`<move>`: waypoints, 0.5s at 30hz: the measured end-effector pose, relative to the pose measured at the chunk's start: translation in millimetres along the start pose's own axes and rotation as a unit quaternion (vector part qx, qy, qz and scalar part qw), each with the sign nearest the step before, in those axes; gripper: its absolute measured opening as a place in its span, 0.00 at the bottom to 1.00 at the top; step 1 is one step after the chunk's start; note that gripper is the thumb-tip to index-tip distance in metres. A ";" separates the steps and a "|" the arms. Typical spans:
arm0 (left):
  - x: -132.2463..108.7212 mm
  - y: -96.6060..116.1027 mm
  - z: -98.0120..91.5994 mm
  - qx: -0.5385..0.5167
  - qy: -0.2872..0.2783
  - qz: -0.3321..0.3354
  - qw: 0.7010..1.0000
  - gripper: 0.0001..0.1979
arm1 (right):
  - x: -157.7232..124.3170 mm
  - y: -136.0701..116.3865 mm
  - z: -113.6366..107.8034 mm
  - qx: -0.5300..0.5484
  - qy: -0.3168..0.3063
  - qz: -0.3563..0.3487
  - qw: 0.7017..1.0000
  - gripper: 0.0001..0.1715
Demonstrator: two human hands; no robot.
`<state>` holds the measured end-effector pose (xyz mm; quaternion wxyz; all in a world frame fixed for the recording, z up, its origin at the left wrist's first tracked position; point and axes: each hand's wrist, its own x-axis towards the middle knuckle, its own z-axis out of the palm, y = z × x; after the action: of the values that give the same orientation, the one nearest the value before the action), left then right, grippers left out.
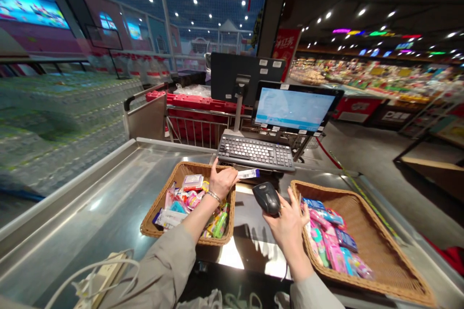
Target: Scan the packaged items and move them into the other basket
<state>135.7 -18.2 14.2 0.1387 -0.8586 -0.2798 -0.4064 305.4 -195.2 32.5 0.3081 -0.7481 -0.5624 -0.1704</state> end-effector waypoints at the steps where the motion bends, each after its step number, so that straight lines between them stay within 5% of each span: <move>1: 0.8 0.6 0.7 -0.004 -0.002 0.000 1.000 0.09 | 0.0 0.6 -0.1 -0.001 -0.001 0.000 1.000 0.13; 15: 8.8 8.8 8.8 -0.024 -0.012 0.006 1.000 0.09 | 0.5 6.3 -5.7 0.016 -0.013 0.016 1.000 0.11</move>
<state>150.9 -18.0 15.3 0.1170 -0.8682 -0.2660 -0.4021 312.1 -199.7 35.4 0.3159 -0.7540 -0.5570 -0.1466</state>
